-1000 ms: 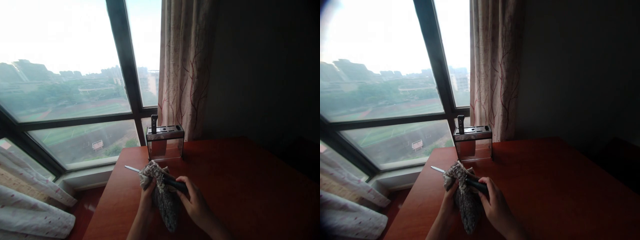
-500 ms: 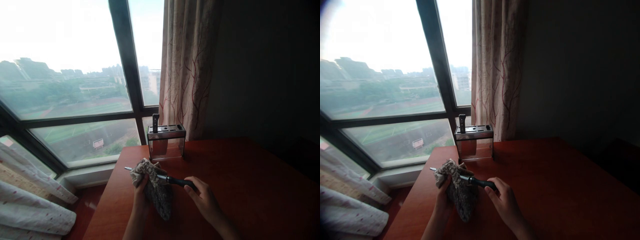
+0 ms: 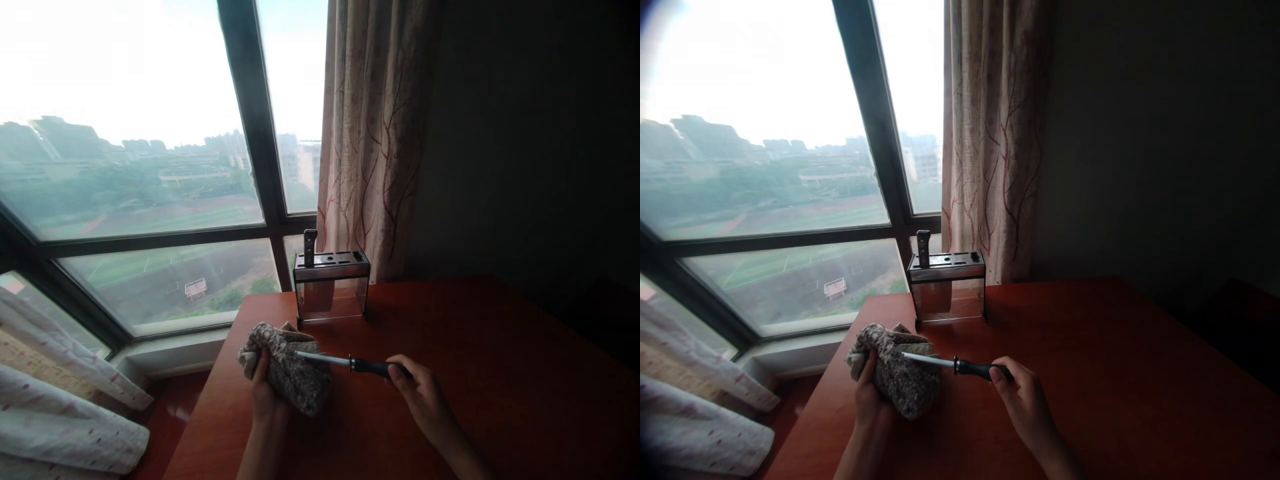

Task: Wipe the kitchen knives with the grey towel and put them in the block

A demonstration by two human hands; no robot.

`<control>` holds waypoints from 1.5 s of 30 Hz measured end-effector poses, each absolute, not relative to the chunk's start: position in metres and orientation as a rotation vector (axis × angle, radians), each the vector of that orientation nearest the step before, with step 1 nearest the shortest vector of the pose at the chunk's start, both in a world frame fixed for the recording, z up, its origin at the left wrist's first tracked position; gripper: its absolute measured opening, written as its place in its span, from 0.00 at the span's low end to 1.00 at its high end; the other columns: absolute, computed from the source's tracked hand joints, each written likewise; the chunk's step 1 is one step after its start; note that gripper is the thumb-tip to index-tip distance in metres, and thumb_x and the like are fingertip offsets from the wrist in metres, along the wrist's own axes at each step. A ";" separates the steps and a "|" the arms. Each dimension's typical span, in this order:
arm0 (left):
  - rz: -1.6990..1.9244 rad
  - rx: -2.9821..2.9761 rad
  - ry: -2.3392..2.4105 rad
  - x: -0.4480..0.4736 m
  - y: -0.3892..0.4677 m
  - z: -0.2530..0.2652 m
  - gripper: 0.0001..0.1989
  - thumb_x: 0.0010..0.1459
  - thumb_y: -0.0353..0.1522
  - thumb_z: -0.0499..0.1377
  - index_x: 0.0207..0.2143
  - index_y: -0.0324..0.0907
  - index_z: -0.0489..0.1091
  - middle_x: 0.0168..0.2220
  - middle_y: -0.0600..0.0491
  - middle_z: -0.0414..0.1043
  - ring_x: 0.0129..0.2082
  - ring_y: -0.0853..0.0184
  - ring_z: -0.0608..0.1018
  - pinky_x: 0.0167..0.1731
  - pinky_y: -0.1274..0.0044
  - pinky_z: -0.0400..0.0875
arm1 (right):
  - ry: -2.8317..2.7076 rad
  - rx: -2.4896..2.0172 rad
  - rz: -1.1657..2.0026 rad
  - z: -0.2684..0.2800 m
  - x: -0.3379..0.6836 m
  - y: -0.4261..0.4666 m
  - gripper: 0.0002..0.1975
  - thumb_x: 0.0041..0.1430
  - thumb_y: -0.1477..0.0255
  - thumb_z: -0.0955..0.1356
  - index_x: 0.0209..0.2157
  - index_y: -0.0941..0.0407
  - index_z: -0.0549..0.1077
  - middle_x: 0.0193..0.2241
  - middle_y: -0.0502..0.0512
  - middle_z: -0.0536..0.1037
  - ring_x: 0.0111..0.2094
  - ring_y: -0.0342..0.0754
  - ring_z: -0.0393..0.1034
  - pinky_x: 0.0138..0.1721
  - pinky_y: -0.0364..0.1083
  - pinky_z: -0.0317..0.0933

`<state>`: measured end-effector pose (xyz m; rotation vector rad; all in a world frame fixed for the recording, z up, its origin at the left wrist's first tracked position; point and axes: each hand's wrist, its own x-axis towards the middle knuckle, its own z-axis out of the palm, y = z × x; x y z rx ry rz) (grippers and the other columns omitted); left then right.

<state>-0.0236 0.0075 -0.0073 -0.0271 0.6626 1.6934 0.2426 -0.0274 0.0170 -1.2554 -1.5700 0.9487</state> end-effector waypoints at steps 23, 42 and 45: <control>1.378 0.348 0.721 0.014 -0.013 -0.020 0.22 0.49 0.36 0.68 0.47 0.40 0.74 0.42 0.45 0.80 0.47 0.50 0.78 0.51 0.64 0.70 | -1.718 -1.225 0.776 0.013 0.181 -0.028 0.19 0.64 0.56 0.62 0.30 0.56 0.72 0.27 0.52 0.74 0.29 0.47 0.69 0.32 0.42 0.58; 1.458 0.470 0.766 0.017 -0.008 -0.008 0.19 0.47 0.34 0.69 0.42 0.37 0.76 0.42 0.41 0.80 0.44 0.48 0.80 0.46 0.64 0.74 | -1.351 -1.215 1.435 0.005 0.180 -0.034 0.32 0.60 0.45 0.58 0.41 0.58 0.75 0.16 0.45 0.64 0.15 0.39 0.57 0.17 0.39 0.51; 1.476 0.468 0.757 0.016 -0.008 -0.007 0.20 0.45 0.34 0.69 0.42 0.37 0.76 0.40 0.40 0.81 0.44 0.46 0.80 0.44 0.63 0.75 | -1.087 -1.210 1.754 0.006 0.184 -0.034 0.37 0.51 0.39 0.60 0.37 0.60 0.74 0.10 0.39 0.54 0.11 0.35 0.43 0.12 0.37 0.40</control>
